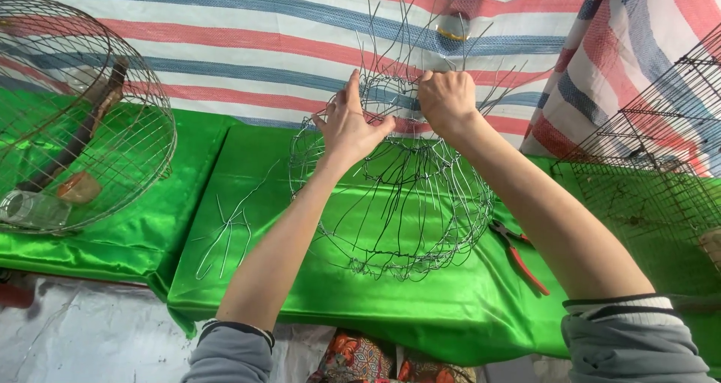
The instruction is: The person is finalizing the assembly of a wire cage by bending the vertical wire ends over a circular wire frame and securing them using pliers.
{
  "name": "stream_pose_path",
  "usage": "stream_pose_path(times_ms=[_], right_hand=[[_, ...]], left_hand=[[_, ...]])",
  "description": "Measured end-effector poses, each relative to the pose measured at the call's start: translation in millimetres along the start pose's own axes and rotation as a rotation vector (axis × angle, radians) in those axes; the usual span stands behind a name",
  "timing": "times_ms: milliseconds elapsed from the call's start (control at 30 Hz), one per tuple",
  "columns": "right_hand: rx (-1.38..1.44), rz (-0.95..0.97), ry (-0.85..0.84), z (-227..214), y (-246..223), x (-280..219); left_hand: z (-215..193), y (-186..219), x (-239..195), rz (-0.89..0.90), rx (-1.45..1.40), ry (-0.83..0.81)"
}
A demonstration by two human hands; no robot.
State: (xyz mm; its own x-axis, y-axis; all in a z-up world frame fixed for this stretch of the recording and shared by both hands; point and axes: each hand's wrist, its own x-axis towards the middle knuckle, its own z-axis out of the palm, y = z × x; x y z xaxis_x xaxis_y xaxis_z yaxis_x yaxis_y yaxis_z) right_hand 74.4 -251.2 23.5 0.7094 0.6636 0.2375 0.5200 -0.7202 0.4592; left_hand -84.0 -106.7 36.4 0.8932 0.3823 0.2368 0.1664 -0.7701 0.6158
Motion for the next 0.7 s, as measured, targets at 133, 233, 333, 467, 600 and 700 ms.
stream_pose_path(times_ms=[133, 233, 333, 467, 600, 700], right_hand=[[0.013, 0.003, -0.027, 4, 1, 4], [0.033, 0.008, -0.046, 0, 3, 4], [0.11, 0.0, -0.038, -28, 11, -12], [0.271, -0.038, -0.105, -84, 19, -59], [0.532, -0.115, 0.24, -92, 45, -127], [0.698, -0.15, 0.603, -48, 83, -181]], left_hand=[[-1, 1, 0, -0.004, 0.0, -0.011], [-1, 2, 2, -0.002, 0.0, 0.0], [-10, 6, -5, 0.019, -0.019, -0.007], [-25, -3, -16, 0.088, -0.114, -0.055], [-45, -34, -34, 0.182, -0.169, -0.011], [-57, -66, -59, 0.165, -0.289, 0.081]])
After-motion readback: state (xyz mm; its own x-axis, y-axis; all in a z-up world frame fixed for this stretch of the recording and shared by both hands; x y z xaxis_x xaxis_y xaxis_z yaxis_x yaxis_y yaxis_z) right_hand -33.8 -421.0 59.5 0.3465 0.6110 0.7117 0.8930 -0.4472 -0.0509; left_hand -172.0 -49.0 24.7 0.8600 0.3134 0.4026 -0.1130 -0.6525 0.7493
